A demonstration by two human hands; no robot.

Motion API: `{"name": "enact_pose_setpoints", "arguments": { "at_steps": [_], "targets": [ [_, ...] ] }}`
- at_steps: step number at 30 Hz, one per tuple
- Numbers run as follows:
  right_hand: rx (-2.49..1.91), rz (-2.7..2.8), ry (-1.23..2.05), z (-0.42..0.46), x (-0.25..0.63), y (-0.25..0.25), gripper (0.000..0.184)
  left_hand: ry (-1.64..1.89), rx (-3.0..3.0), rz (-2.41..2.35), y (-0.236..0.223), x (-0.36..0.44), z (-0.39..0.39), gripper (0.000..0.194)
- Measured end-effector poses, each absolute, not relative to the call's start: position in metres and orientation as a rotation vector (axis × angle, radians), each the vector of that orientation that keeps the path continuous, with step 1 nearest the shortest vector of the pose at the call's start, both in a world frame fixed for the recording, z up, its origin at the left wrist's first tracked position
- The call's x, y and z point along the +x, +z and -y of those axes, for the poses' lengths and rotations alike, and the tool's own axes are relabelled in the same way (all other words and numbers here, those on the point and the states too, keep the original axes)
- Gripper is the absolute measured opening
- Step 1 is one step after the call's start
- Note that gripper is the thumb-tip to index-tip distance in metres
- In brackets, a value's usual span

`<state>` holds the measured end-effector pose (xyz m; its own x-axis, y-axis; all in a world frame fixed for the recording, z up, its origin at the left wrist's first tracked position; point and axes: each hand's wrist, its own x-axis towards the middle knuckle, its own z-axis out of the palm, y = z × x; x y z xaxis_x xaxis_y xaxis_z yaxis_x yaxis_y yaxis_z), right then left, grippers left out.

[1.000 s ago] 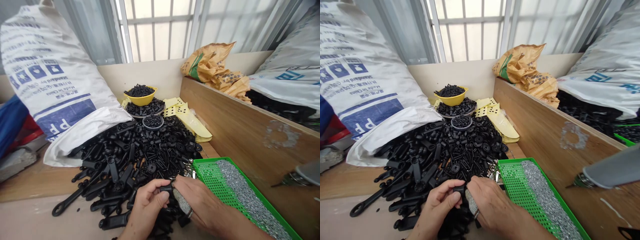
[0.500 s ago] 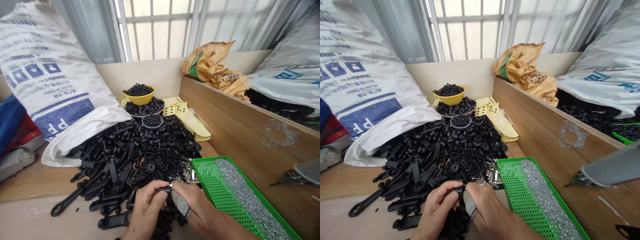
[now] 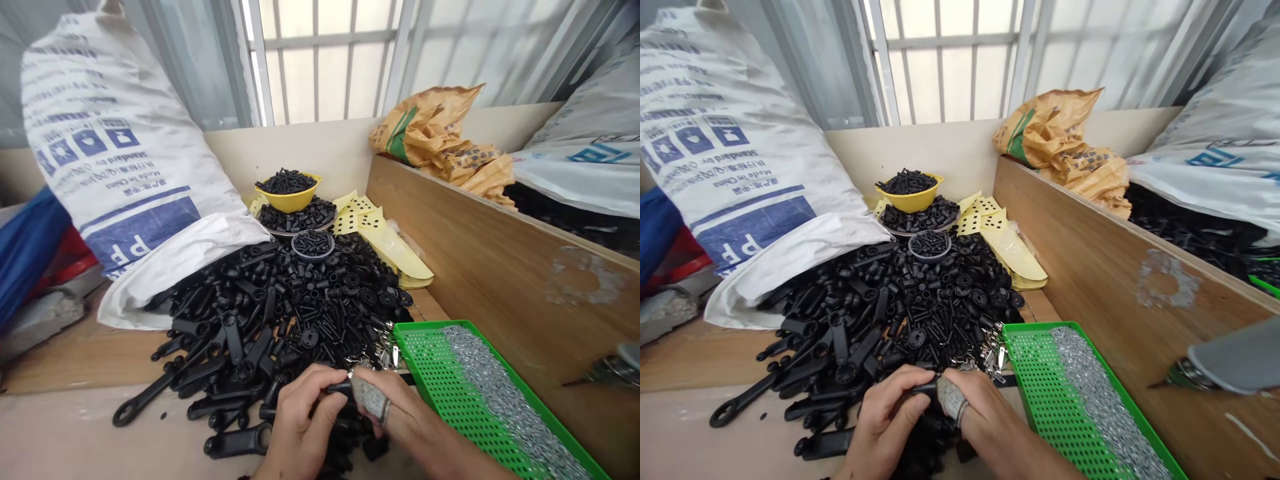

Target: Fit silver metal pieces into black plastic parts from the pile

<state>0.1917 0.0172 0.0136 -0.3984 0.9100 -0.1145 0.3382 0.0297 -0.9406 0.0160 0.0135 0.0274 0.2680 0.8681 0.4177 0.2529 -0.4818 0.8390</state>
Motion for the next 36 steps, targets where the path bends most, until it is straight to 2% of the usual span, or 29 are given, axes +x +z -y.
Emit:
{"name": "enact_pose_setpoints", "arguments": {
  "at_steps": [4,8,10,12,14,17,25,31,36],
  "targets": [
    [-1.226,1.526,1.584,-0.013,0.179,-0.007,0.032,1.278,2.137,-0.909,0.021,0.013,-0.009,0.027],
    [-1.147,1.422,1.767,-0.020,0.167,-0.003,0.029,1.249,2.383,-0.910,0.016,0.005,-0.013,0.036],
    [-1.168,1.565,1.651,-0.030,0.165,0.009,0.024,1.169,2.445,-0.955,0.018,-0.004,-0.021,0.035],
    [-1.224,1.876,1.318,-0.042,0.166,0.021,0.016,1.042,2.463,-1.031,0.023,-0.015,-0.034,0.032],
    [-1.340,2.163,0.991,-0.054,0.167,0.030,0.017,0.891,2.454,-1.215,0.030,-0.028,-0.051,0.033],
    [-1.482,2.434,0.703,-0.068,0.168,0.032,0.021,0.432,2.662,-1.548,0.039,-0.043,-0.078,0.026],
    [-1.402,2.460,0.661,-0.088,0.174,0.038,0.027,-0.047,2.885,-1.460,0.035,-0.043,-0.113,0.029],
    [-1.262,2.655,0.469,-0.109,0.150,0.054,0.034,-0.187,2.990,-1.379,0.034,-0.045,-0.118,0.021],
    [-1.250,2.758,0.291,-0.124,0.130,0.056,0.029,-0.233,3.069,-1.334,0.035,-0.045,-0.119,0.014]
  ]
}}
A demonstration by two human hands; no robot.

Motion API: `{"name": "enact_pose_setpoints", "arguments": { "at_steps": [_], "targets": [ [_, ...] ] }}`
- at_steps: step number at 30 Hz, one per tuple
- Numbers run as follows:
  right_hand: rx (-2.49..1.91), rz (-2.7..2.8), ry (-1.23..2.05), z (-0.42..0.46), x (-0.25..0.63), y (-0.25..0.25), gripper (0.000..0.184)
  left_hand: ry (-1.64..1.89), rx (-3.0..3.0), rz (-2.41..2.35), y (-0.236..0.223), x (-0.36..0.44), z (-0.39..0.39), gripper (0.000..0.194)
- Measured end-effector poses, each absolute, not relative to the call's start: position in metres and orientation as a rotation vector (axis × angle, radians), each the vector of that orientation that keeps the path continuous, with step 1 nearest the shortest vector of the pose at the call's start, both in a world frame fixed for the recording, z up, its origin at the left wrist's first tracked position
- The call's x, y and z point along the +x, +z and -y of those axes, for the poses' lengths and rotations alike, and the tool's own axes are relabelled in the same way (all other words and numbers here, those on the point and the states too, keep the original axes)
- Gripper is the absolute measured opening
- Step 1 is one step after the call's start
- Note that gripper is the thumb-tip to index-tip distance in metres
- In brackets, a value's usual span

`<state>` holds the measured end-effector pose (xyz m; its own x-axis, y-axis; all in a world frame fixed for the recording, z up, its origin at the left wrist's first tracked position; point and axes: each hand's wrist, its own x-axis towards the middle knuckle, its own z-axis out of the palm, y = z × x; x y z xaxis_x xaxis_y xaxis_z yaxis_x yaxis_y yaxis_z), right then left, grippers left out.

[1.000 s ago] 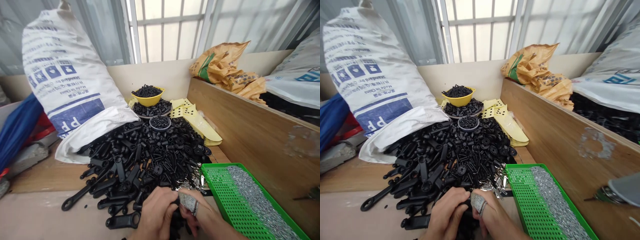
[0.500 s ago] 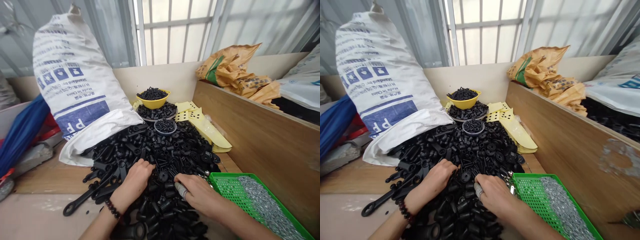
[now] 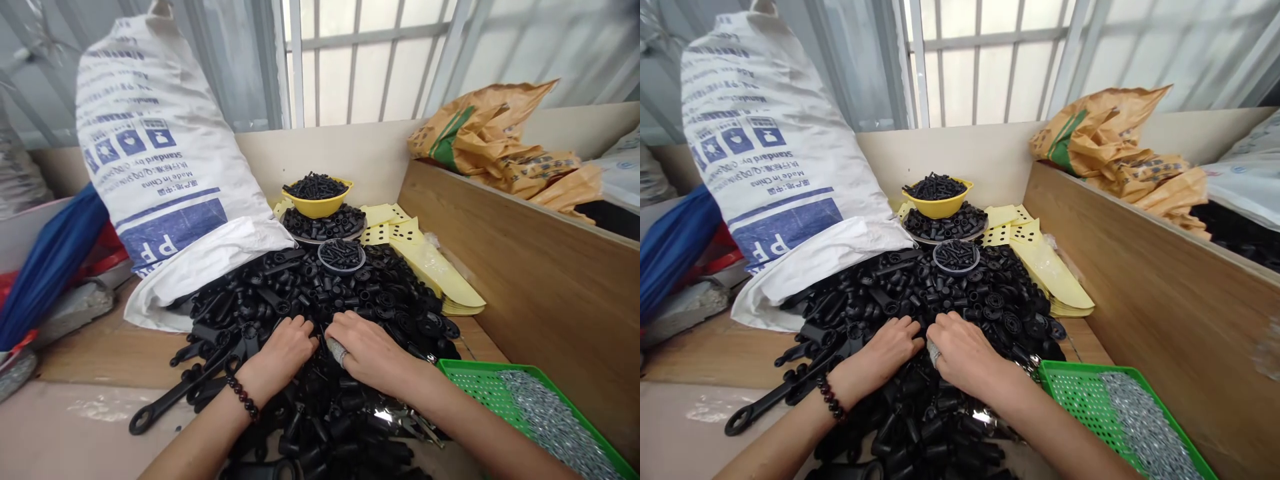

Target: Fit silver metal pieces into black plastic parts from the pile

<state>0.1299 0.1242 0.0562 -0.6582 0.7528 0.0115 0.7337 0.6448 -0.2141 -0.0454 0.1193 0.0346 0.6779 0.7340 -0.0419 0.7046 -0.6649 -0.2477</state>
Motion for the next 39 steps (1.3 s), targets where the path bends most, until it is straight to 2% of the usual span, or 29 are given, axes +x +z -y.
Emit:
{"name": "enact_pose_setpoints", "arguments": {
  "at_steps": [4,10,23,27,31,35,39],
  "targets": [
    [-1.232,2.808,0.188,-0.132,0.121,0.050,0.021,0.189,-2.663,1.073,0.033,-0.048,-0.121,0.012],
    [-1.223,2.850,0.129,-0.136,0.114,0.042,0.018,0.107,-2.661,1.032,0.030,-0.055,-0.121,0.015],
    [-1.173,3.046,0.248,-0.130,0.084,0.042,0.014,-0.326,-2.697,1.470,0.055,-0.076,-0.115,0.018],
    [-1.167,3.063,0.330,-0.132,0.074,0.043,0.021,-0.469,-2.684,1.632,0.057,-0.080,-0.100,0.013],
    [-1.177,2.935,0.436,-0.136,0.092,0.049,0.017,-0.680,-2.731,1.843,0.062,-0.077,-0.085,0.009],
    [-1.172,2.717,0.637,-0.138,0.129,0.048,0.024,-0.760,-2.802,1.939,0.062,-0.066,-0.078,0.013],
    [-1.040,2.523,0.907,-0.128,0.153,0.046,0.017,-0.871,-2.907,1.970,0.057,-0.046,-0.079,0.015]
  ]
}}
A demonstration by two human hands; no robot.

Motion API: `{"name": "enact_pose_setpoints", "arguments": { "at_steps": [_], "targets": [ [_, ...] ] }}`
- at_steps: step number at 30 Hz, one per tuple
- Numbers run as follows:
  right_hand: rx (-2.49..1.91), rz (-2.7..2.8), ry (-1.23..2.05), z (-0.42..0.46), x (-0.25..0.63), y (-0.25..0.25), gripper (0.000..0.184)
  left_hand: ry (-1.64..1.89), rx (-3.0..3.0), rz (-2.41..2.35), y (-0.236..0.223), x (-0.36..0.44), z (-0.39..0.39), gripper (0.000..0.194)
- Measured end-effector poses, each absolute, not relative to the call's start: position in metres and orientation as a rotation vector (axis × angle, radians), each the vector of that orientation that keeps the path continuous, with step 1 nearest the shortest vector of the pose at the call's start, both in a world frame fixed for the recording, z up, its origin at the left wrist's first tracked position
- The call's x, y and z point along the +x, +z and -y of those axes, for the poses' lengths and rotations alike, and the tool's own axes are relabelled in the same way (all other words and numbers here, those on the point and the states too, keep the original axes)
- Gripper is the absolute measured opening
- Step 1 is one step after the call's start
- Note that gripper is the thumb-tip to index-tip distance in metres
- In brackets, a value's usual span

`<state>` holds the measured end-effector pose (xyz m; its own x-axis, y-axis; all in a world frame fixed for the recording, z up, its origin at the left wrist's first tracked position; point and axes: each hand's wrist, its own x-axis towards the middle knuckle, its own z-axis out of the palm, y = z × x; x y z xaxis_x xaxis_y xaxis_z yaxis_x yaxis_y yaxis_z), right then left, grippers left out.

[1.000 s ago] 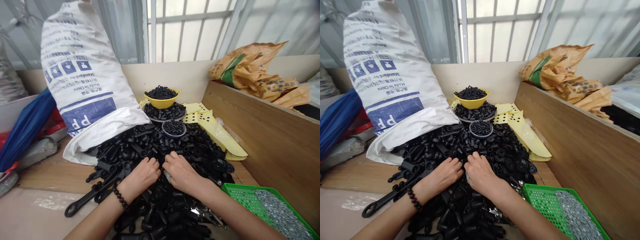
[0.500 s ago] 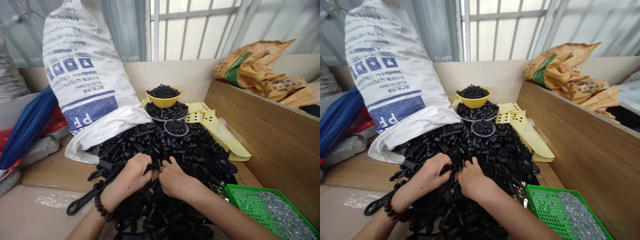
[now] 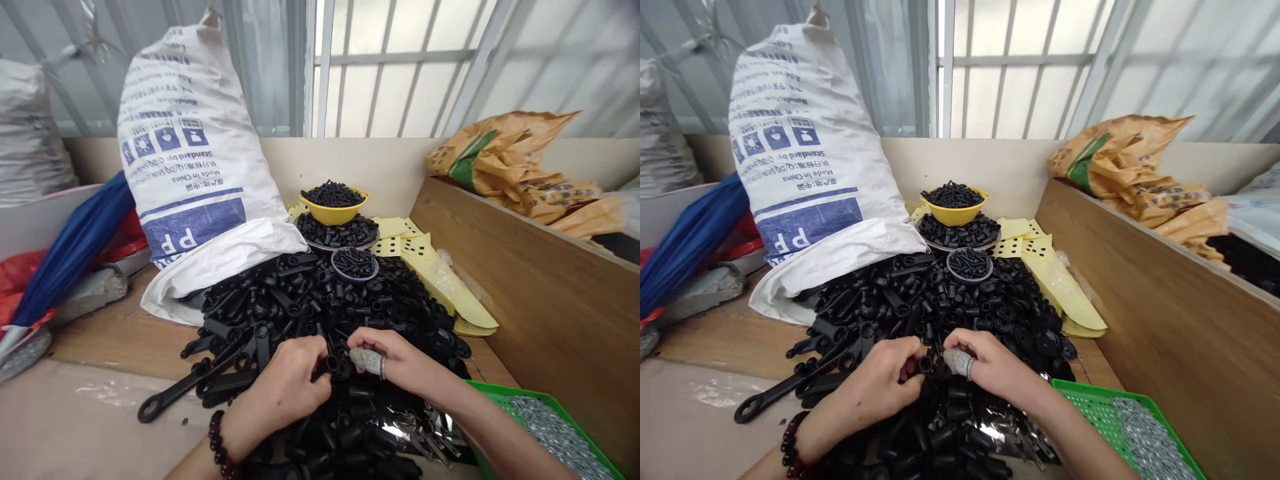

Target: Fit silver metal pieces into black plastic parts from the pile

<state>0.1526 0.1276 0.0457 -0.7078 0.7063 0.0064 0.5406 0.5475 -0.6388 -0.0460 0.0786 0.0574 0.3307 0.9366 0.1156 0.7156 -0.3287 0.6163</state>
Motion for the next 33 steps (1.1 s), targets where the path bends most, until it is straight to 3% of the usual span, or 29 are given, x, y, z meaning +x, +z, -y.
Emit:
{"name": "enact_pose_setpoints", "arguments": {
  "at_steps": [4,8,12,16,22,24,26,29,33],
  "targets": [
    [-0.926,2.215,1.131,-0.108,0.159,0.050,0.018,0.684,2.089,-1.400,0.057,-0.025,-0.081,0.015],
    [-0.932,2.097,1.106,-0.094,0.166,0.056,0.022,0.743,1.959,-1.346,0.061,-0.014,-0.078,0.008],
    [-0.949,1.823,1.120,-0.088,0.174,0.060,0.015,0.775,1.801,-1.293,0.065,-0.010,-0.071,0.014],
    [-0.857,1.860,0.931,-0.081,0.174,0.059,0.014,0.785,1.824,-1.288,0.067,-0.007,-0.065,0.016],
    [-0.739,2.139,0.665,-0.066,0.179,0.058,0.032,0.868,1.657,-1.096,0.057,-0.006,-0.050,0.014],
    [-0.765,2.273,0.516,-0.061,0.182,0.057,0.027,0.862,1.634,-1.088,0.052,-0.006,-0.044,0.015],
    [-0.811,2.385,0.367,-0.056,0.184,0.052,0.023,0.840,1.633,-1.079,0.050,-0.007,-0.039,0.020],
    [-0.776,2.388,0.177,-0.052,0.183,0.035,0.038,0.760,1.642,-1.036,0.048,-0.009,-0.033,0.034],
    [-0.718,2.342,0.218,-0.049,0.182,0.016,0.050,0.729,1.744,-1.006,0.045,-0.011,-0.028,0.047]
  ]
}}
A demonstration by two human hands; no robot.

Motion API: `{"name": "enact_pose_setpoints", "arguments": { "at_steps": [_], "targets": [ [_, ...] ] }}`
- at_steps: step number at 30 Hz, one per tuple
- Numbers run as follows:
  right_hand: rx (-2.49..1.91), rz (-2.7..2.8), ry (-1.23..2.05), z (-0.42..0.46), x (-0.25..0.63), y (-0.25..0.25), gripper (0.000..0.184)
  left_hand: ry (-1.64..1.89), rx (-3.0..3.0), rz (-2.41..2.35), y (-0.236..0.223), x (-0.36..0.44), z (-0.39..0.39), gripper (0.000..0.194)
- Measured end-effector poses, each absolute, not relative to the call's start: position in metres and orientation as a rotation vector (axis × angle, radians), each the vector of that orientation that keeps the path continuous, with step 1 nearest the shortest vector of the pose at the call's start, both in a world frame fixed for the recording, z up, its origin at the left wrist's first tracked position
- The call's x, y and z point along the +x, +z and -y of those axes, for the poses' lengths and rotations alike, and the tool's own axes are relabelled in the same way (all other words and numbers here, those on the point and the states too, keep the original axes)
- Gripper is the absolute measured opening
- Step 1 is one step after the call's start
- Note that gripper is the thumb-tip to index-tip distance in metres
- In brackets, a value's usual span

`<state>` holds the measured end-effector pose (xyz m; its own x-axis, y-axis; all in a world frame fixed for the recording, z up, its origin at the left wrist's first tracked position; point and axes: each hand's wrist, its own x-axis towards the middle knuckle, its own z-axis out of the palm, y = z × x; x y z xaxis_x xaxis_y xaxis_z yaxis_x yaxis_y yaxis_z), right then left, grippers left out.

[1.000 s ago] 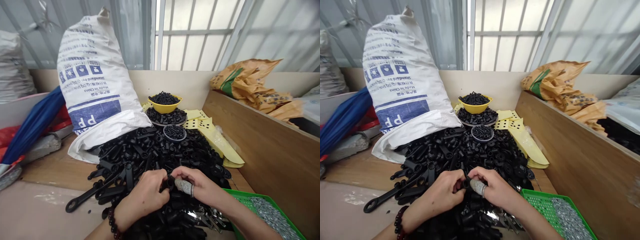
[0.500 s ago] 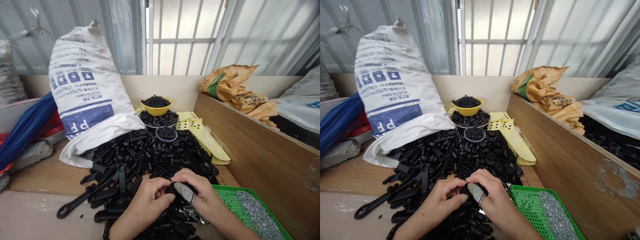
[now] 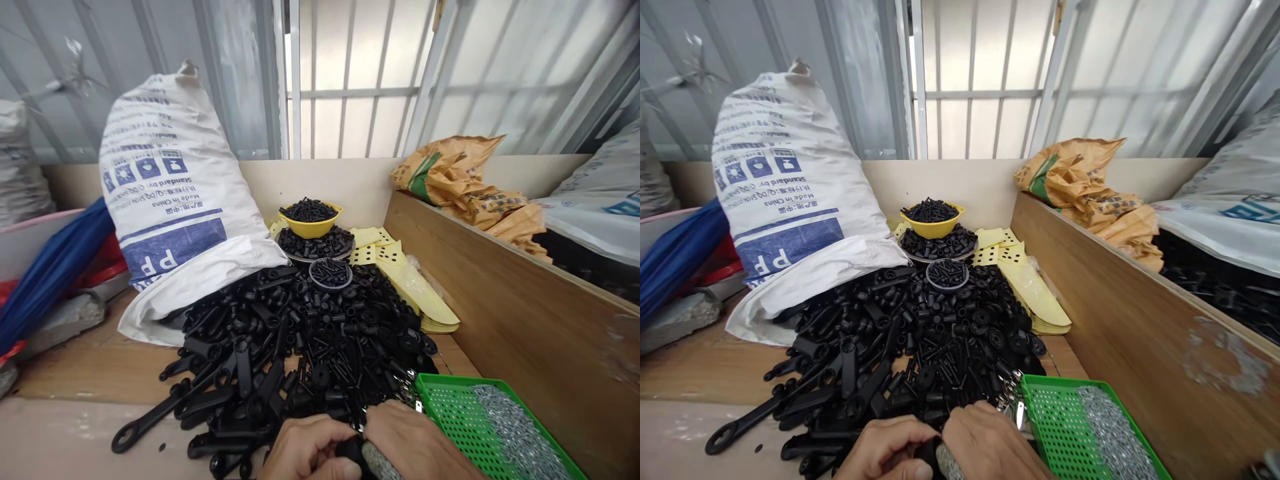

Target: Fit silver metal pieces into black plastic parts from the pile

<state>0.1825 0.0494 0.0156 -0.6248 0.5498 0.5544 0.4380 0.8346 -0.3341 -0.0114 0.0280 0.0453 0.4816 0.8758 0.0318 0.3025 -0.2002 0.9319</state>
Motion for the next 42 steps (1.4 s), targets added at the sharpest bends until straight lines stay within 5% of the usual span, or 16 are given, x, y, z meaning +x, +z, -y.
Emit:
{"name": "enact_pose_setpoints", "arguments": {
  "at_steps": [4,10,14,18,23,26,31,34,42],
  "targets": [
    [-0.796,2.470,0.569,-0.041,0.188,0.022,0.045,0.788,1.821,-0.953,0.043,-0.011,-0.021,0.048],
    [-0.902,2.419,0.768,-0.023,0.192,0.051,0.022,1.039,2.040,-0.997,0.044,-0.007,-0.010,0.020],
    [-0.966,2.312,0.873,-0.017,0.190,0.054,0.019,1.199,2.293,-0.854,0.041,-0.007,-0.009,0.025],
    [-0.806,2.351,0.568,-0.011,0.186,0.015,0.015,1.092,2.220,-0.876,0.038,-0.008,-0.003,0.027],
    [-0.721,2.296,0.129,-0.005,0.180,-0.029,0.034,0.824,1.966,-0.990,0.033,-0.004,0.008,0.049],
    [-0.762,2.303,0.194,-0.006,0.178,-0.027,0.031,0.882,1.932,-1.008,0.024,-0.003,0.012,0.053],
    [-0.842,2.420,0.514,-0.009,0.177,0.011,0.023,0.970,1.871,-1.335,0.011,-0.011,0.019,0.032],
    [-0.851,2.457,0.424,-0.009,0.177,0.027,0.020,0.978,1.850,-1.400,0.011,-0.018,0.021,0.030],
    [-0.918,2.483,0.650,-0.012,0.165,0.007,0.006,1.046,2.076,-1.166,0.013,-0.022,0.012,0.019]
  ]
}}
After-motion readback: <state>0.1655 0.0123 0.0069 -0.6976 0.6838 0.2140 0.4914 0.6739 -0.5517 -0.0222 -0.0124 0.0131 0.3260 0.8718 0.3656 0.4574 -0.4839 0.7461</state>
